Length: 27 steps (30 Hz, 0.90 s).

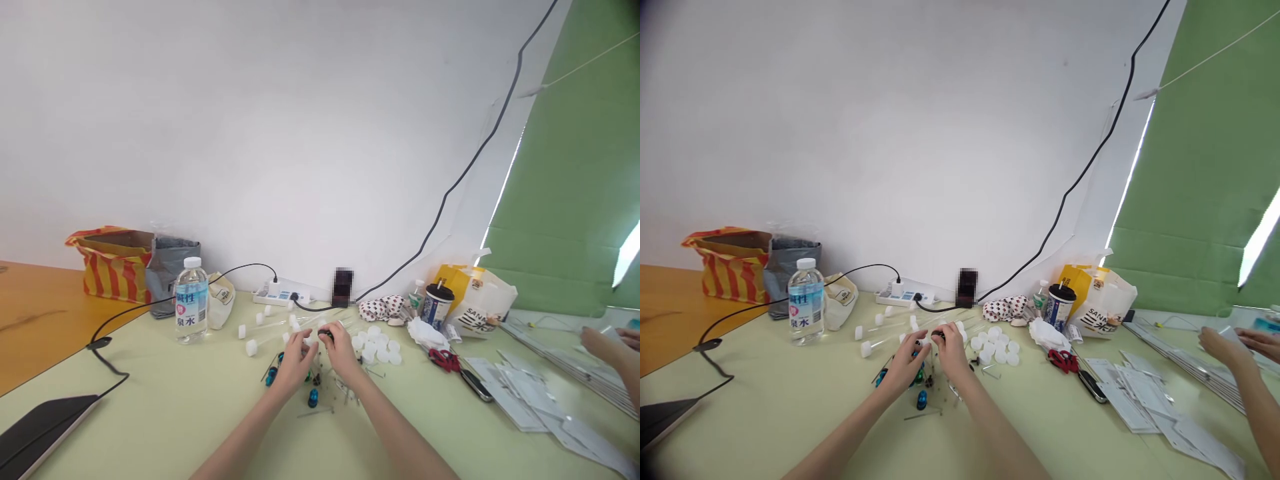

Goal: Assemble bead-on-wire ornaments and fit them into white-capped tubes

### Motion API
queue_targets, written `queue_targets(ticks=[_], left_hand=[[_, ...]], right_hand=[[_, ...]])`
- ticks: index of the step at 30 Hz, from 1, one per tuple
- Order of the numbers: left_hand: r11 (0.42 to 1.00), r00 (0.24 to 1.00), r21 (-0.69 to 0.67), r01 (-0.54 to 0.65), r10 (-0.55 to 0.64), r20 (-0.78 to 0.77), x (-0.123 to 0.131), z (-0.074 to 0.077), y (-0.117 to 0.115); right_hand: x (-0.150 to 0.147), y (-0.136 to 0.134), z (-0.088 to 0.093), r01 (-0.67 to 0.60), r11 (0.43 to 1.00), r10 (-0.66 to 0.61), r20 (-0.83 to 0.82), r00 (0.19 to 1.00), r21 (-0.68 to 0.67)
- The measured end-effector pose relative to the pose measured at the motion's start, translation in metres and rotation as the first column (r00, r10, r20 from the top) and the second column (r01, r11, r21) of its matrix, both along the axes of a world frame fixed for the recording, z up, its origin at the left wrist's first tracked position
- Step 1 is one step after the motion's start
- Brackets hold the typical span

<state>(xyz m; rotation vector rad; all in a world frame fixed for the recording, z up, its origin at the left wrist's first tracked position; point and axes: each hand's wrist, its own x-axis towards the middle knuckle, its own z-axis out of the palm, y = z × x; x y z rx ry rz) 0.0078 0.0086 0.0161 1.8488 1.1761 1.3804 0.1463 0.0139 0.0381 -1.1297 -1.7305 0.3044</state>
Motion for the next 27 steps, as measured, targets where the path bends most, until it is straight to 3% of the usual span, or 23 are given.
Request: queue_targets(ticks=[3, 5, 9, 13, 19, 24, 27], left_hand=[[0.986, 0.987, -0.075, 0.146, -0.14, 0.08, 0.003, -0.002, -0.002], [0.97, 0.973, -0.109, 0.219, -0.207, 0.105, 0.004, -0.004, -0.002], [0.949, 0.95, -0.14, 0.283, -0.257, 0.175, 0.002, -0.002, -0.001], [0.93, 0.92, -0.173, 0.324, -0.268, 0.285, 0.002, 0.004, -0.001], [0.869, 0.886, -0.336, 0.364, -0.211, 0.414, 0.002, 0.008, -0.003], [0.757, 0.746, -0.383, 0.529, -0.199, 0.636, -0.001, 0.015, -0.005], [0.729, 0.702, -0.383, 0.567, -0.185, 0.688, -0.004, 0.018, -0.004]], right_hand=[[-0.002, -0.004, 0.004, -0.079, 0.997, 0.078, -0.116, 0.99, -0.004], [-0.003, -0.002, 0.002, -0.159, 0.984, 0.133, -0.257, 0.957, -0.085], [-0.003, 0.003, -0.007, -0.365, 0.901, 0.157, -0.609, 0.777, -0.233], [-0.003, 0.002, -0.011, -0.495, 0.82, 0.154, -0.722, 0.674, -0.286], [-0.006, -0.003, -0.006, -0.435, 0.787, 0.065, -0.642, 0.764, -0.438], [-0.004, -0.007, 0.01, -0.474, 0.739, 0.046, -0.665, 0.745, -0.479], [0.0, -0.01, 0.015, -0.347, 0.817, -0.008, -0.61, 0.792, -0.461]])
